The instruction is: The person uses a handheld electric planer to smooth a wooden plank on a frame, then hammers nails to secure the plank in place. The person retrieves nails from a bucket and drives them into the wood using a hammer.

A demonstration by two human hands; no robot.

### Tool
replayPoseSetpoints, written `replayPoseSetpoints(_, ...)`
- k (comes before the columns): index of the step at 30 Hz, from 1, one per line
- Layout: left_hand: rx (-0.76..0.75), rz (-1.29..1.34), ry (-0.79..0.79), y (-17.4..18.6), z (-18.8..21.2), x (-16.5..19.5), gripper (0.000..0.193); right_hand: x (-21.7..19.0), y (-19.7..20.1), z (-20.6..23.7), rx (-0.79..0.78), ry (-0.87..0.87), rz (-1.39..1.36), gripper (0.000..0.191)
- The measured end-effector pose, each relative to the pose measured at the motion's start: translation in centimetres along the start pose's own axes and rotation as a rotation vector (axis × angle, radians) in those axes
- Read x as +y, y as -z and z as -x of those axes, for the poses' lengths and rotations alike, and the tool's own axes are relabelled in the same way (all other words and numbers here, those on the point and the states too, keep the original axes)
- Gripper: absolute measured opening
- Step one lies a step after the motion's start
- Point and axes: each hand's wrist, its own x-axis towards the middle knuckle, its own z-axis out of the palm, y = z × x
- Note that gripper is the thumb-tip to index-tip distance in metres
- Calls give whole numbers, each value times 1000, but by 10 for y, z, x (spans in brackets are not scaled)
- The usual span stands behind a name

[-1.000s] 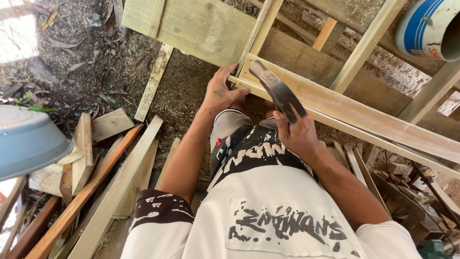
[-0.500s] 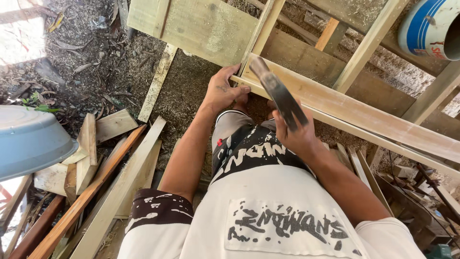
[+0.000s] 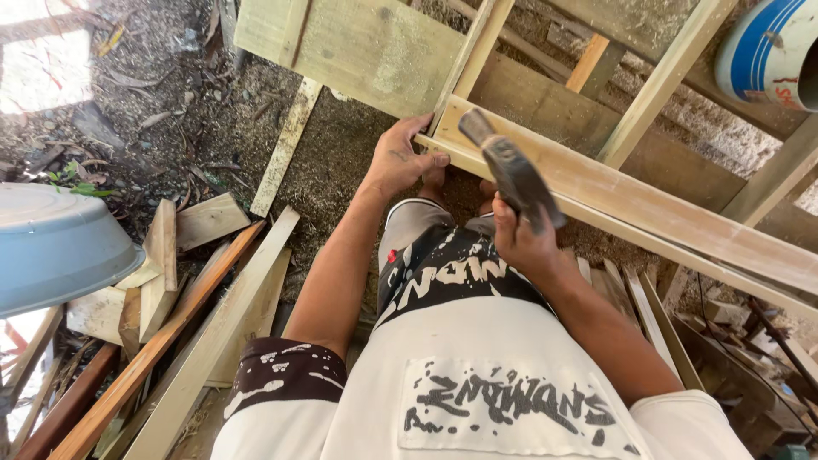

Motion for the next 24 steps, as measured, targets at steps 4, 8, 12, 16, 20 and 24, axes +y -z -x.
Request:
replayPoseSetpoints(4, 21, 18, 13, -2, -1, -7, 75, 15, -17, -19, -329, -410, 325, 25)
replayPoseSetpoints(8, 6, 31, -45, -2, 1, -8, 73, 3, -8, -18, -106, -169, 108, 18)
replayPoseSetpoints(12, 5, -17, -35, -1, 1, -3, 73, -8, -4, -18, -34, -40, 39, 21)
replayPoseSetpoints(16, -8, 9, -7, 0, -1, 1, 72, 4, -12, -28, -369, -426, 404, 29)
replayPoseSetpoints(20, 7, 16, -16, 1, 1, 1, 74, 1, -5, -20, -265, -405, 247, 30)
replayPoseSetpoints(24, -1, -23, -50, 2, 2, 0, 74, -5, -4, -12, -57, -103, 33, 30)
